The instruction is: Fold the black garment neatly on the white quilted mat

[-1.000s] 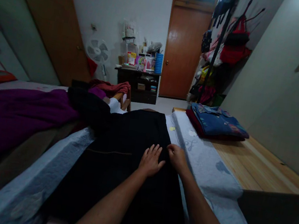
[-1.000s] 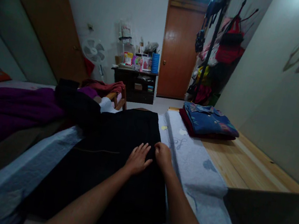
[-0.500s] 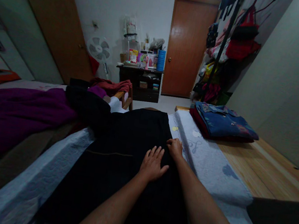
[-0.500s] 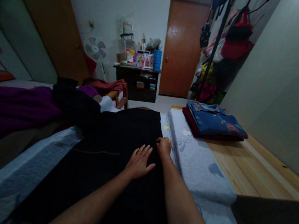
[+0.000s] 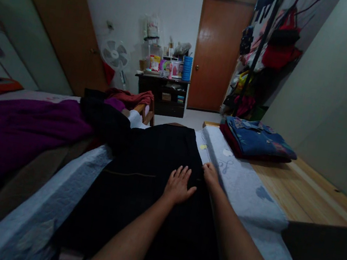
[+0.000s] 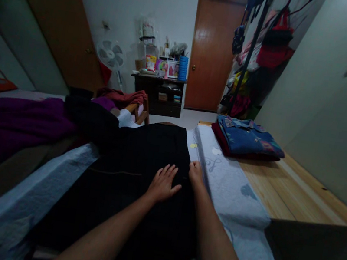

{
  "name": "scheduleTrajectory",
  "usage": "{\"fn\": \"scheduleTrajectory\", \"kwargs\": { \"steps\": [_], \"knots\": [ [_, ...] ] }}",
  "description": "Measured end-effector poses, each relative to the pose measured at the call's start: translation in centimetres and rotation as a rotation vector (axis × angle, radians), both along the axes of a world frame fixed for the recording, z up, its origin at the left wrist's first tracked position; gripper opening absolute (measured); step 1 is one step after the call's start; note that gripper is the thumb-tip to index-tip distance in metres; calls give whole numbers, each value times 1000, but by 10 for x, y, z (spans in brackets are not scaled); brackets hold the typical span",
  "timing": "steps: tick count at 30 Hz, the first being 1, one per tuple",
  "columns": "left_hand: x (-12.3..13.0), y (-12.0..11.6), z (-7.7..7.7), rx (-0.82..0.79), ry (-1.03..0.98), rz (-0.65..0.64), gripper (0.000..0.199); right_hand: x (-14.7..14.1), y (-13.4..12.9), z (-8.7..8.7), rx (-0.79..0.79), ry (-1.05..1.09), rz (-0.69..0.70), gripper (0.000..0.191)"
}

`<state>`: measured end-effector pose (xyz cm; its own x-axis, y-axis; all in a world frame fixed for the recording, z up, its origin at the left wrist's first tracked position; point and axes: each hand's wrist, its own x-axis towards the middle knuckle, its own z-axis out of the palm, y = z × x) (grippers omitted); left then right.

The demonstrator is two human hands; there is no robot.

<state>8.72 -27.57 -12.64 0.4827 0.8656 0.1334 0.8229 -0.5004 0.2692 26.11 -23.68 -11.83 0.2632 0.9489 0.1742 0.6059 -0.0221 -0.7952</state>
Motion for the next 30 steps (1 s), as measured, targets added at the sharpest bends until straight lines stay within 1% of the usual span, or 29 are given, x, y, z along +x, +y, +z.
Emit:
{"fn": "scheduleTrajectory", "kwargs": {
  "steps": [4,7,9,12,14,16,18,19,22,26,30],
  "knots": [
    [-1,0,1,-10,-10,-3,73,-2,-47,13,-52,77,9,25],
    [-4,2,6,-63,-26,-29,74,-4,-85,22,-65,105,43,25],
    [-6,4,13,-151,-30,-46,75,-3,-109,25,-87,149,78,23],
    [-12,2,28,-325,-20,-65,76,1,-143,26,-171,256,116,23],
    [-16,-8,37,-418,-9,-119,73,5,-163,28,-207,267,115,25],
    [-21,-25,42,-471,14,-204,69,9,-179,30,-204,218,109,28],
    [-23,-45,42,-464,47,-251,67,11,-190,30,-191,162,105,30],
    [-23,-55,41,-435,63,-249,66,11,-195,30,-190,139,101,30],
    [-20,-78,34,-310,84,-191,65,9,-201,25,-176,77,59,27],
    [-18,-89,29,-197,67,-155,62,5,-203,19,-102,-58,1,22],
    [-23,-94,30,-111,-2,-139,51,6,-207,22,-79,-106,-17,19]
  ]
}}
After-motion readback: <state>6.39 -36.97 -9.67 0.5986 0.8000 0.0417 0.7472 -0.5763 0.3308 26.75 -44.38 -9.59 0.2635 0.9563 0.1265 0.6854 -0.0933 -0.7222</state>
